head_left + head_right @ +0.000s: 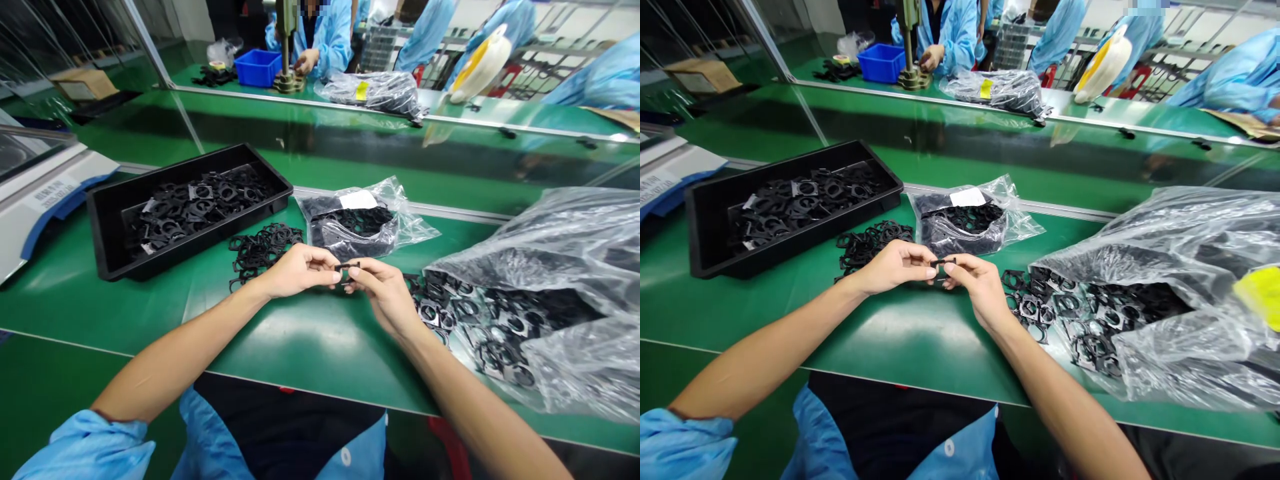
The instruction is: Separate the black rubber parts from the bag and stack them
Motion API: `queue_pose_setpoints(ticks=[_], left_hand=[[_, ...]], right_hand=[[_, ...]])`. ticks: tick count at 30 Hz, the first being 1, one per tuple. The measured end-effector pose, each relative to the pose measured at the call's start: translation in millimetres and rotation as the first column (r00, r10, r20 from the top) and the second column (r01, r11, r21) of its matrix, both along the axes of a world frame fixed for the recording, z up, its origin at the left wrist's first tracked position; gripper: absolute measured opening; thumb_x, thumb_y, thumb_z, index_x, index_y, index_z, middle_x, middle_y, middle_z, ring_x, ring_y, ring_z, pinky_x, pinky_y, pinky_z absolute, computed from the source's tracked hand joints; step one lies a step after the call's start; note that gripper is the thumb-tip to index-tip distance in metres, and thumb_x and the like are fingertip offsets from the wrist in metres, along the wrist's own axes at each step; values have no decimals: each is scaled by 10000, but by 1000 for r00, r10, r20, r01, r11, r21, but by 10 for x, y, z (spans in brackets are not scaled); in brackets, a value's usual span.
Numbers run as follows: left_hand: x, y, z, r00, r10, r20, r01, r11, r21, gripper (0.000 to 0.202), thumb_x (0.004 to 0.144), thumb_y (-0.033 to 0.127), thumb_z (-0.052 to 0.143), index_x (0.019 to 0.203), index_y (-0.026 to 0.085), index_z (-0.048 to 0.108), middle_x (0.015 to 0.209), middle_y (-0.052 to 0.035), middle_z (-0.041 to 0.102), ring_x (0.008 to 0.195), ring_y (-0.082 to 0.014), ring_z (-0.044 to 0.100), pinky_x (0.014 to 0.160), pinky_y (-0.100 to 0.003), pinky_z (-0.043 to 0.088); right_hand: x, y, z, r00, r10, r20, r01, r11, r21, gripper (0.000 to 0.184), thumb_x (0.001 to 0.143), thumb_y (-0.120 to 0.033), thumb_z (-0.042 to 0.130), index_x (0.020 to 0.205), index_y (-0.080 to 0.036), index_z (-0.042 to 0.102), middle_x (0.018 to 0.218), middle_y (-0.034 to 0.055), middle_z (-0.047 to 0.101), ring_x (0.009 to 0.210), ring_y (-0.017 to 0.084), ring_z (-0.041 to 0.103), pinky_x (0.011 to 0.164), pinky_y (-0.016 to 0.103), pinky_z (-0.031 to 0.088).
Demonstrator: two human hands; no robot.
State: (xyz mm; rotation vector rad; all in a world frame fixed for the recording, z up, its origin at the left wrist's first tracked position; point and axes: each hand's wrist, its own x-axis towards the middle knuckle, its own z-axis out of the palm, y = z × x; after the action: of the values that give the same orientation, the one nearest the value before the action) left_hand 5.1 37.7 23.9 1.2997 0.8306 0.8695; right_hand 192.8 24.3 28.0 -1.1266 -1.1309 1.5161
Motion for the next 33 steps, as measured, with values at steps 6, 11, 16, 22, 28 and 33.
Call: queue_pose_setpoints(ticks=[6,11,16,22,28,33], left_hand=[[-28,7,-6,999,-36,41,36,999,-5,249,701,343,814,736,124,700,641,-12,660,609,-113,580,643,-244,471],[-2,-2,-26,995,-1,95,5,999,-49,282,662,345,843,738,120,689,667,-8,654,627,-109,593,655,-242,485],[99,-54,-81,984,128,125,-119,990,-79,354,652,400,859,773,123,676,710,-9,651,665,-122,620,675,-256,509],[90,-57,-74,989,139,57,-140,990,10,325,665,398,839,715,129,663,659,11,608,615,-97,541,621,-231,457],[-20,-20,44,1000,-18,6,18,1000,6,288,642,332,840,649,133,633,656,16,609,610,-90,531,639,-232,453],[43,-36,1,992,120,44,-122,992,42,299,659,354,847,700,130,653,643,26,598,597,-81,518,612,-217,440]], right_hand=[[-44,-37,17,998,5,-67,-6,1000,-16,236,638,-362,881,714,-183,747,683,-3,690,582,112,609,583,251,518],[-48,-37,9,1000,4,-21,-3,999,44,257,641,-388,873,727,-189,735,679,-11,679,543,109,584,597,276,528],[-42,-29,-12,994,-88,60,81,991,111,294,648,-435,858,751,-193,726,689,-7,674,547,118,573,604,292,540],[-82,-69,-16,996,-70,61,64,993,95,315,638,-466,859,714,-194,720,656,-9,650,552,114,554,600,282,532],[-103,-96,-7,999,-30,40,27,997,73,331,603,-461,881,702,-188,723,668,-5,658,547,109,535,592,282,511],[-89,-64,17,997,-70,26,67,994,89,267,663,-424,854,714,-194,729,656,0,669,565,122,559,599,282,514]])
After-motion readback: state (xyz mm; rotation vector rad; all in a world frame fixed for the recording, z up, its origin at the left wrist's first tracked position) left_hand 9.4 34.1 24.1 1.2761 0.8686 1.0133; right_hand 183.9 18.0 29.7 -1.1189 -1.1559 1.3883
